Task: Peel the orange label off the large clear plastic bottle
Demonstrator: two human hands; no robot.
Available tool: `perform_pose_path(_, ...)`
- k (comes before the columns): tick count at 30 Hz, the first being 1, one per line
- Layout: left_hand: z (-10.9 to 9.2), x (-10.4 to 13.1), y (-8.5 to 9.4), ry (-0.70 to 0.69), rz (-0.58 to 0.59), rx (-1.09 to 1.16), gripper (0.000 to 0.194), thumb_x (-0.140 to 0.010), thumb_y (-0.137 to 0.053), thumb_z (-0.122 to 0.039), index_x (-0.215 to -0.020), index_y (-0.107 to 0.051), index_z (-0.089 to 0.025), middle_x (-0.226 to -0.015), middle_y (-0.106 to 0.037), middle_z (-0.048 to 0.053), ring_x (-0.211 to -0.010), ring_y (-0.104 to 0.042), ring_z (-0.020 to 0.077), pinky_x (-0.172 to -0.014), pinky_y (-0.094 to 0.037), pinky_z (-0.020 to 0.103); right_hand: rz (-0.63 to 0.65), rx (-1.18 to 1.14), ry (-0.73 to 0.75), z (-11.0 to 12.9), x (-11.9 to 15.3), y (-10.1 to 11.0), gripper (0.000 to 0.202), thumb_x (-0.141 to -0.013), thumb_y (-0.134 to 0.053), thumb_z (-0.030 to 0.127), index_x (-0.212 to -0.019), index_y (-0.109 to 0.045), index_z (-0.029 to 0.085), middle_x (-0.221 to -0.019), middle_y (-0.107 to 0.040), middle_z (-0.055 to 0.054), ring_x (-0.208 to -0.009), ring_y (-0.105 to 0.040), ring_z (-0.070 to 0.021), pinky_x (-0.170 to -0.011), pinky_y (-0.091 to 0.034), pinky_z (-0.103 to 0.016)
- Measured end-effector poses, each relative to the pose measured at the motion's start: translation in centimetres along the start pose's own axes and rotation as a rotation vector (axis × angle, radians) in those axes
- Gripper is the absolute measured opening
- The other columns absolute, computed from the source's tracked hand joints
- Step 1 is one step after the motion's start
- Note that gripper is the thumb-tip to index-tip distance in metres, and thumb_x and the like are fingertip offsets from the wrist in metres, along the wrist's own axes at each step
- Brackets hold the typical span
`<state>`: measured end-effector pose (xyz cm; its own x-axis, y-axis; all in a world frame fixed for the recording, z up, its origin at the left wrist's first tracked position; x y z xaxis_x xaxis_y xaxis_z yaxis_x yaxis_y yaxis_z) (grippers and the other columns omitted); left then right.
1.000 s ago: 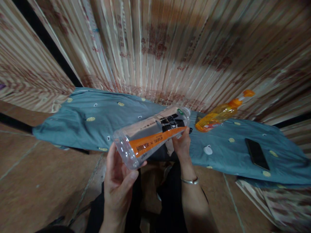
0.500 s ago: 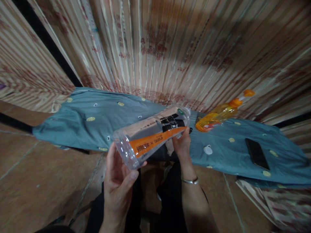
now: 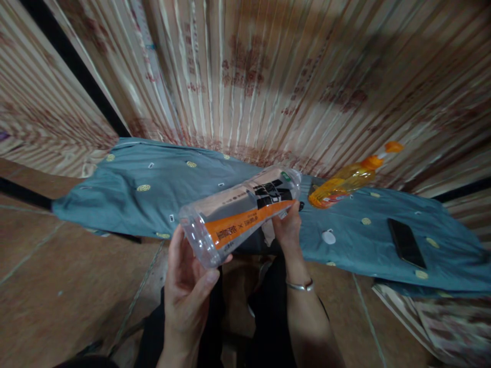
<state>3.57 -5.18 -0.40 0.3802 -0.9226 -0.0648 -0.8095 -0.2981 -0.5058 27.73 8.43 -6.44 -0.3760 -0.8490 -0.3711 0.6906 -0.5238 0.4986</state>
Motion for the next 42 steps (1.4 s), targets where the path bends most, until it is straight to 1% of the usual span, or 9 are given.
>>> perform_pose_path(4,0.07,-0.06,-0.13,0.001,-0.005,0.000,0.075,-0.073,-0.087,-0.026,-0.141,-0.059,-0.038,-0.150,-0.056,0.009,-0.127,-0.063,0.0348,-0.080,-0.066,0.033,0.000,0.002,0.003,0.10,0.03,0.01,0.051,-0.078,-0.066,0.044,-0.120,-0.052,0.019,-0.107,-0.075,-0.013,-0.096,-0.073,-0.0311,-0.078,-0.058,-0.041)
perform_pose_path(9,-0.04,-0.10,-0.29,-0.007,-0.034,0.011,0.075,-0.070,-0.089,-0.027,-0.139,-0.062,-0.037,-0.154,-0.053,0.010,-0.122,-0.066,0.0345,-0.077,-0.067,0.033,0.009,0.004,-0.002,-0.02,0.05,0.02,0.053,-0.078,-0.066,0.047,-0.121,-0.052,0.019,-0.106,-0.075,-0.013,-0.096,-0.073,-0.0314,-0.077,-0.058,-0.040)
perform_pose_path(14,0.06,0.01,-0.12,0.020,-0.003,0.014,0.076,-0.073,-0.087,-0.025,-0.142,-0.058,-0.036,-0.157,-0.050,0.008,-0.128,-0.062,0.0344,-0.081,-0.066,0.033,0.017,0.005,-0.005,-0.05,0.12,0.06,0.055,-0.080,-0.065,0.048,-0.124,-0.051,0.019,-0.104,-0.075,-0.013,-0.092,-0.073,-0.0310,-0.072,-0.057,-0.039)
perform_pose_path(19,0.01,0.01,-0.15,0.013,-0.012,0.005,0.076,-0.073,-0.087,-0.026,-0.142,-0.059,-0.036,-0.156,-0.051,0.008,-0.130,-0.060,0.0355,-0.081,-0.067,0.033,0.030,0.006,0.016,-0.10,0.09,0.04,0.054,-0.079,-0.066,0.046,-0.123,-0.051,0.019,-0.107,-0.075,-0.014,-0.094,-0.073,-0.0313,-0.074,-0.057,-0.039)
perform_pose_path(23,-0.08,0.00,-0.33,0.012,-0.012,0.007,0.075,-0.073,-0.087,-0.026,-0.142,-0.059,-0.036,-0.157,-0.050,0.008,-0.129,-0.061,0.0359,-0.080,-0.067,0.033,0.031,0.007,-0.006,0.02,0.07,0.09,0.053,-0.078,-0.066,0.044,-0.122,-0.051,0.018,-0.105,-0.074,-0.013,-0.094,-0.073,-0.0316,-0.076,-0.057,-0.040)
perform_pose_path(28,-0.02,-0.15,-0.12,0.009,-0.009,0.009,0.076,-0.071,-0.088,-0.026,-0.141,-0.060,-0.037,-0.157,-0.050,0.009,-0.129,-0.061,0.0372,-0.080,-0.067,0.036,0.029,-0.034,-0.023,0.14,0.01,0.01,0.053,-0.077,-0.067,0.046,-0.119,-0.051,0.019,-0.105,-0.074,-0.014,-0.096,-0.072,-0.0331,-0.077,-0.057,-0.041)
perform_pose_path(32,-0.01,-0.17,-0.04,0.008,-0.007,0.011,0.076,-0.071,-0.089,-0.025,-0.141,-0.060,-0.036,-0.157,-0.050,0.009,-0.128,-0.062,0.0371,-0.080,-0.067,0.036,0.021,-0.020,-0.022,-0.12,-0.06,-0.04,0.052,-0.076,-0.068,0.047,-0.117,-0.051,0.020,-0.103,-0.074,-0.012,-0.093,-0.072,-0.0315,-0.076,-0.057,-0.040)
perform_pose_path(38,-0.18,-0.12,-0.32,0.002,-0.026,0.014,0.076,-0.070,-0.089,-0.026,-0.140,-0.061,-0.036,-0.154,-0.053,0.010,-0.129,-0.061,0.0377,-0.077,-0.067,0.034,0.023,-0.013,0.002,-0.03,0.04,0.06,0.052,-0.078,-0.066,0.048,-0.119,-0.051,0.020,-0.104,-0.074,-0.013,-0.094,-0.072,-0.0320,-0.076,-0.057,-0.042)
perform_pose_path(42,-0.16,-0.14,-0.33,0.000,-0.014,0.006,0.076,-0.071,-0.088,-0.026,-0.141,-0.060,-0.036,-0.153,-0.053,0.010,-0.127,-0.062,0.0374,-0.078,-0.067,0.035,0.016,-0.005,0.005,0.05,0.07,0.05,0.051,-0.079,-0.067,0.046,-0.120,-0.051,0.020,-0.105,-0.074,-0.012,-0.094,-0.073,-0.0311,-0.076,-0.057,-0.041)
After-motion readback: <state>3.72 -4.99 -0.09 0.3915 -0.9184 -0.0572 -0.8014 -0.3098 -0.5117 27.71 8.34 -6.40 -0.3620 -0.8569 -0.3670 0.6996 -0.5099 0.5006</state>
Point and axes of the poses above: each hand's wrist, its own x-axis away from the middle knuckle, its own y-axis out of the back of the hand, z = x × y, the point moved 5 cm from there along -x, towards the middle knuckle
